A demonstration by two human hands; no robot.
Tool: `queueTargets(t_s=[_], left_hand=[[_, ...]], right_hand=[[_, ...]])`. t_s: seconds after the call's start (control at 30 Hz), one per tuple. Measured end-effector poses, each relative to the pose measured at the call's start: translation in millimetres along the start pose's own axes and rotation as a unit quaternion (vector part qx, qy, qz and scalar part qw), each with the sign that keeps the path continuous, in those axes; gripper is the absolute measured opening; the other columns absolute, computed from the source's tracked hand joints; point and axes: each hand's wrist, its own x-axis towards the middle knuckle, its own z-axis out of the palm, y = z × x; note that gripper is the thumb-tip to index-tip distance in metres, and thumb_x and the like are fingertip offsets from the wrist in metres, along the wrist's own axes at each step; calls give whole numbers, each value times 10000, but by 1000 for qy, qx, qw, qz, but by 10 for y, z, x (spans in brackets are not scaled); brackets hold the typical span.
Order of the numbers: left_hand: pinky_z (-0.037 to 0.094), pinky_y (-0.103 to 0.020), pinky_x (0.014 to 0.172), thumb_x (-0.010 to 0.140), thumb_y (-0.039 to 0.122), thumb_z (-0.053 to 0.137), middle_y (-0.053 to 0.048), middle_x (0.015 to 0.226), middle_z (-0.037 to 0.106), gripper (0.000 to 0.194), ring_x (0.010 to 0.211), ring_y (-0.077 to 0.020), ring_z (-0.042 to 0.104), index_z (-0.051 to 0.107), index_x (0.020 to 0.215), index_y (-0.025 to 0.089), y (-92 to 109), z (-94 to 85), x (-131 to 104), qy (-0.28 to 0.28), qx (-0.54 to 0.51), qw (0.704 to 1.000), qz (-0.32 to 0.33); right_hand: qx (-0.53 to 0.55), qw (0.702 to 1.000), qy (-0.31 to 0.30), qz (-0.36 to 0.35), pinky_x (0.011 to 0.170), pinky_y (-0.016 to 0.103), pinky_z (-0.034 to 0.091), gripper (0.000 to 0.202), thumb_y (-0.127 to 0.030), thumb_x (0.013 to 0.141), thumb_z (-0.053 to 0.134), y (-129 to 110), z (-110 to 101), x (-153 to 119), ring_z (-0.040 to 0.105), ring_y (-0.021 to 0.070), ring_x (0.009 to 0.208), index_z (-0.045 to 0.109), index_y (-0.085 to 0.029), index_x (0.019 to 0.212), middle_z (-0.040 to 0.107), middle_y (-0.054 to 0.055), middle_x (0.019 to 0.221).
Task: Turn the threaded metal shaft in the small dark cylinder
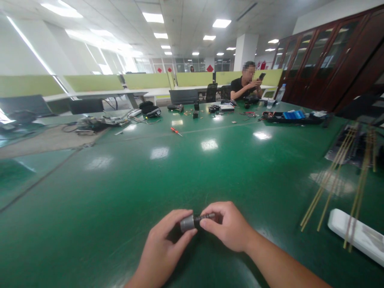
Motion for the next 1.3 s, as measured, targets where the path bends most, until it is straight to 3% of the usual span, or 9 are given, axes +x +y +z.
queueTargets(t_s=[0.37,0.73,1.3], left_hand=[[568,-227,865,866,349,716,32,1041,725,248,931,-149,696,681,1111,327,-4,9,3,5,3,1000,10],[581,-267,844,867,382,712,-13,1020,726,242,913,-183,699,695,1082,273,-11,-4,-6,15,-7,1000,-2],[575,-276,870,862,396,718,-7,1051,720,263,938,-185,696,691,1100,287,-18,0,-19,20,-2,1000,-10]], right_hand=[[8,1000,1,2,563,235,369,139,-263,792,686,-30,6,-3,510,123,591,757,-144,801,604,-4,638],[35,999,-7,23,540,246,352,169,-303,815,666,22,5,2,476,121,561,725,-145,822,569,-14,611],[62,998,4,27,547,252,368,165,-302,812,660,33,3,1,509,127,559,702,-143,822,572,-12,612]])
